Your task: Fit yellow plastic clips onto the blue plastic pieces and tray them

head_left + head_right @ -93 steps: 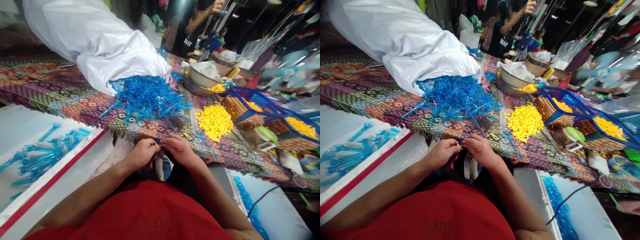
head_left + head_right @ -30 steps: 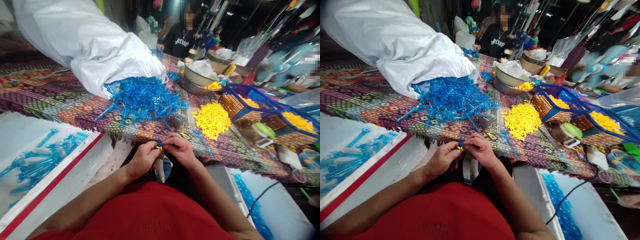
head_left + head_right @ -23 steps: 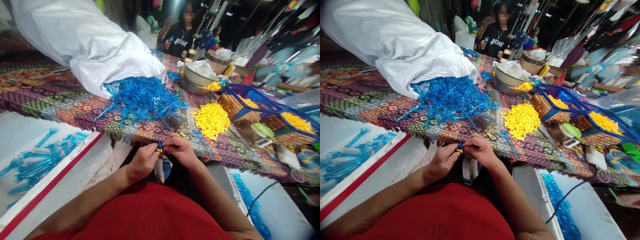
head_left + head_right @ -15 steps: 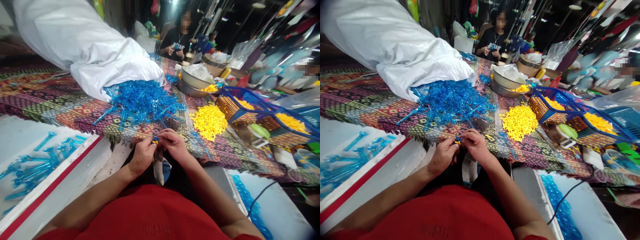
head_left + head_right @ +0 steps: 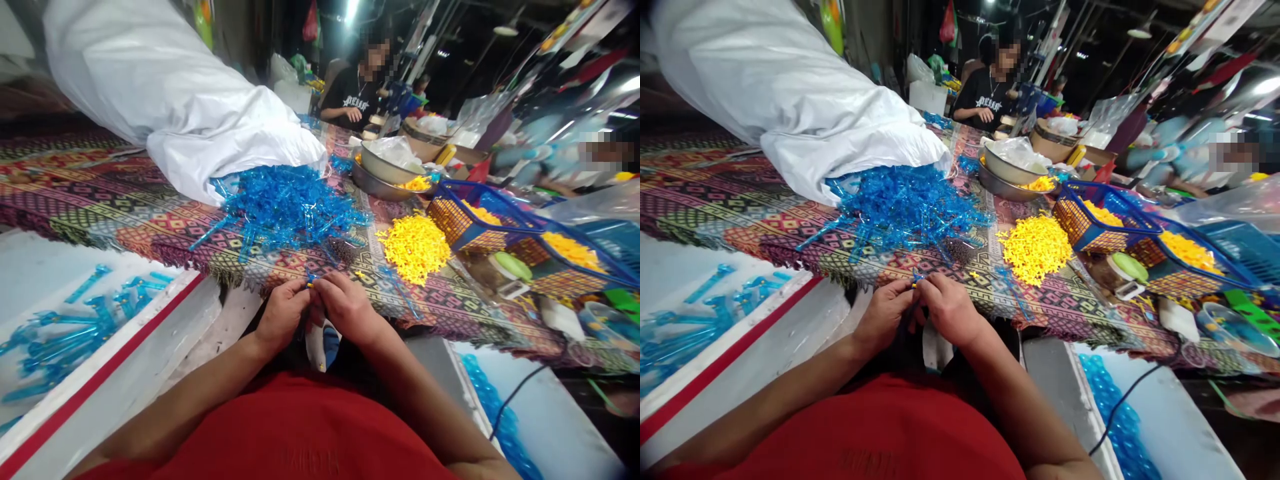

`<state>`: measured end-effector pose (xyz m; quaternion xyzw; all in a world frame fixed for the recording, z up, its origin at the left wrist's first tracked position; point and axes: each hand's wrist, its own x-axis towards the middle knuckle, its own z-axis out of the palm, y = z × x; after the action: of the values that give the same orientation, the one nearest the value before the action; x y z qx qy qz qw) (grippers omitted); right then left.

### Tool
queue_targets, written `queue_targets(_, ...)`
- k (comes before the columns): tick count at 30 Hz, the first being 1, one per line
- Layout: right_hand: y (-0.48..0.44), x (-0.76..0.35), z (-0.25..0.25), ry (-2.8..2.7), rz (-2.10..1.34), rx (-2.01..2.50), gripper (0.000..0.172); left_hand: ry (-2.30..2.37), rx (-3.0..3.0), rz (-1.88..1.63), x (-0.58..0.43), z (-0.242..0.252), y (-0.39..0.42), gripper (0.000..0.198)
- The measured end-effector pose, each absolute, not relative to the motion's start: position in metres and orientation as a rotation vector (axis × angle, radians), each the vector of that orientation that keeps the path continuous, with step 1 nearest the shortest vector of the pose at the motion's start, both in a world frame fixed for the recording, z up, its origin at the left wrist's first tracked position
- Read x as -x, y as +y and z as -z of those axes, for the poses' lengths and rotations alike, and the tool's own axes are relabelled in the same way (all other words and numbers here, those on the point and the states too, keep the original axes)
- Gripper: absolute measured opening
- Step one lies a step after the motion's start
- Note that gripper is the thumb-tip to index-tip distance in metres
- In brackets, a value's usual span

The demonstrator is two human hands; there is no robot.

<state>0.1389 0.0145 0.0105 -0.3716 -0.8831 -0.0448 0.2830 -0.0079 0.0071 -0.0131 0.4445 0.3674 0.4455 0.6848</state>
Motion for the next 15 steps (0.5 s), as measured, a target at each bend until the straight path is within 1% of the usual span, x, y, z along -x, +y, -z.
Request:
queue_targets(5,0.0141,-0.1357,-0.0117,-2.419,0.089,1.068,0.018,0.841,-0.945,-1.038,0.0073,0.0125,0.0085,0.012)
queue_targets(9,0.0161,-0.1374,-0.006,-2.397,0.07,1.042,0.023,0.854,-0.931,-1.049,0.0062,0.0146,0.0092,0.012)
queue_targets(15,0.0174,-0.1367,-0.0084,-2.412,0.066,1.021,0.02,0.688,-0.806,-1.055,0.0065,0.0199,0.0096,0.018)
